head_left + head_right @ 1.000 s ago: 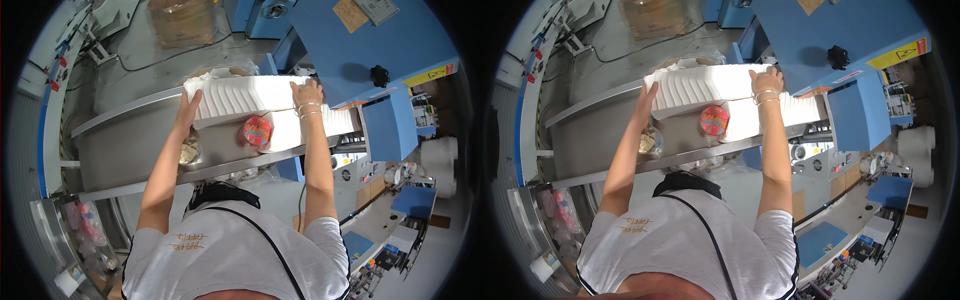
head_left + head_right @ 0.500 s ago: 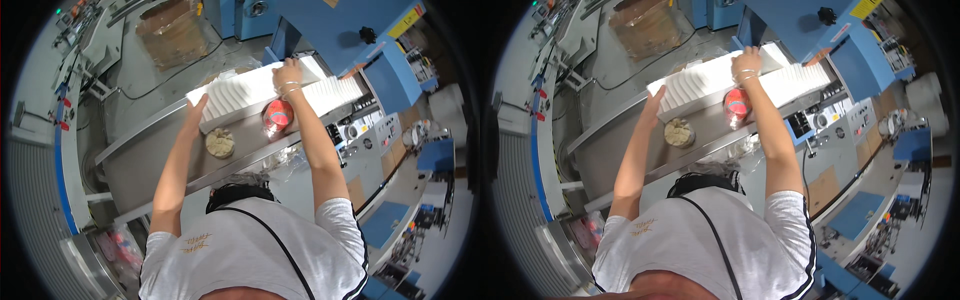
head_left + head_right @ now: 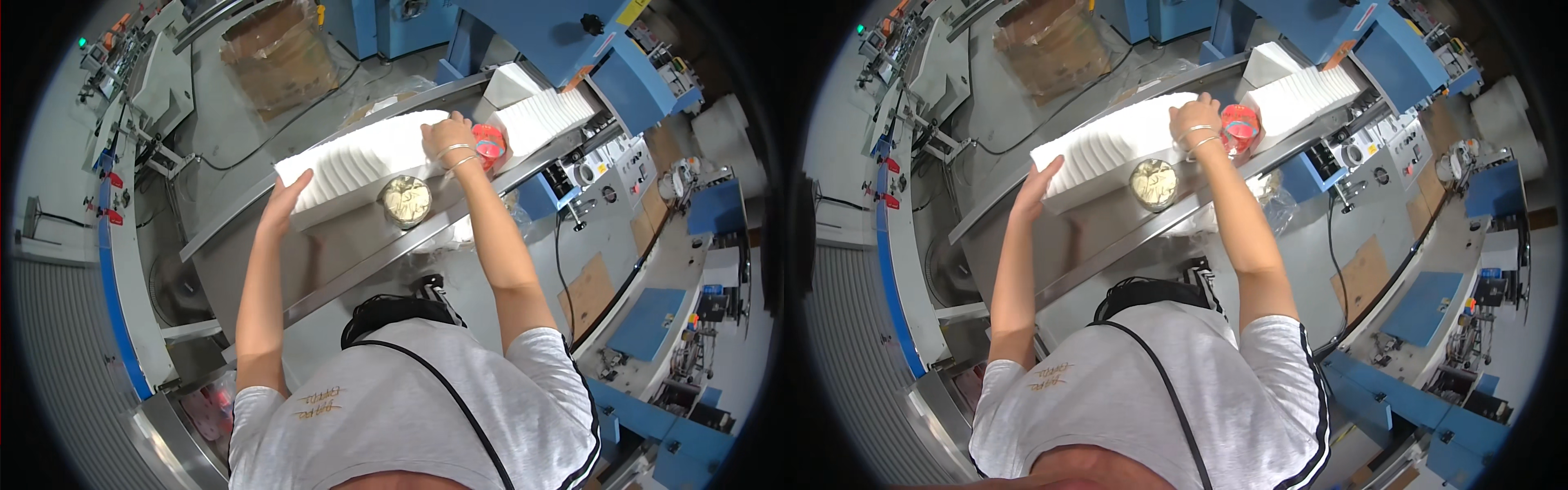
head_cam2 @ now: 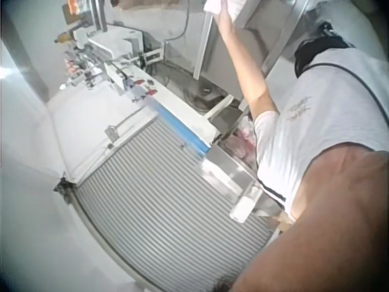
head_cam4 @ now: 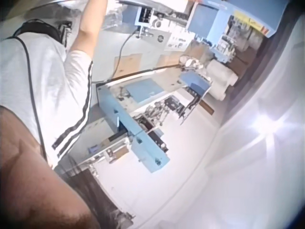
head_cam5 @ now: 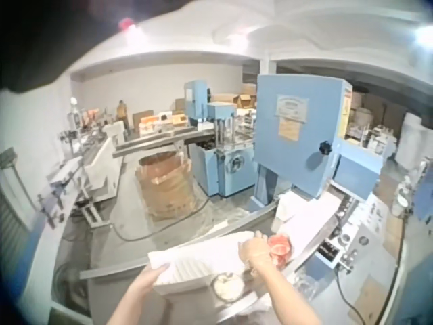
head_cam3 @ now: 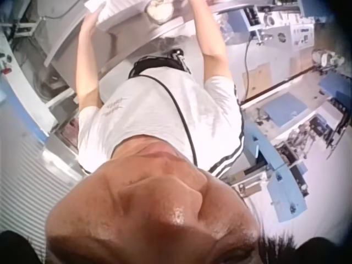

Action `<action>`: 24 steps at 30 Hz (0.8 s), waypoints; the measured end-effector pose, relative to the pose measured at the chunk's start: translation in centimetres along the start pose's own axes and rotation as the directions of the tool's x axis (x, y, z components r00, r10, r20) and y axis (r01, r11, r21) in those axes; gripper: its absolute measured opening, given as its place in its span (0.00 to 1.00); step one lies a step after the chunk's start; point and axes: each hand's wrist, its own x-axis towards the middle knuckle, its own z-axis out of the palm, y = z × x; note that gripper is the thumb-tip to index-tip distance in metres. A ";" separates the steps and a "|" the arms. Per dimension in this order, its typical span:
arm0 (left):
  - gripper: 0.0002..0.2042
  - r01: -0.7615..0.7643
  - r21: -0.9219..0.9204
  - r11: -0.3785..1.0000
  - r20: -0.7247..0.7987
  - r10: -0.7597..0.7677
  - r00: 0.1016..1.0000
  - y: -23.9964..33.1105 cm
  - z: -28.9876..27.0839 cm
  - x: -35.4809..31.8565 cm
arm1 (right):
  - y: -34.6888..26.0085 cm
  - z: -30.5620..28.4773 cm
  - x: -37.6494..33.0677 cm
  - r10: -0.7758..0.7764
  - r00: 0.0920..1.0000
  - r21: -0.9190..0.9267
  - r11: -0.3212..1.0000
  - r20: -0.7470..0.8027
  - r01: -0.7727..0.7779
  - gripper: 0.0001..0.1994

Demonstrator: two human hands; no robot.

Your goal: Manually loading folded tissue stacks onto a conveyor belt for packaging.

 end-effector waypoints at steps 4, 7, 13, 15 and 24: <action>0.39 -0.022 -0.013 1.000 0.088 0.023 0.996 -1.5 0.6 1.9 | 1.5 -1.1 -2.3 0.076 0.970 0.093 0.994 -0.233 -0.055 0.22; 0.39 -0.035 0.033 0.999 0.035 0.034 0.999 -1.9 1.1 2.3 | -0.9 -3.1 -8.1 0.018 0.942 0.048 0.999 -0.334 -0.002 0.26; 0.41 0.040 0.012 0.999 0.072 -0.041 0.997 -1.5 0.6 2.0 | -5.0 1.8 -15.3 -0.085 0.994 0.255 0.962 -0.075 0.101 0.39; 0.41 0.045 0.043 0.998 0.038 -0.046 0.998 -1.5 0.7 2.1 | -4.5 2.7 -14.8 -0.079 0.990 0.363 0.924 -0.115 0.116 0.42; 0.43 0.113 0.011 0.994 -0.019 -0.112 0.993 -1.6 0.8 1.4 | 3.9 -10.1 -6.3 -0.140 0.814 0.385 0.827 -0.563 0.409 0.45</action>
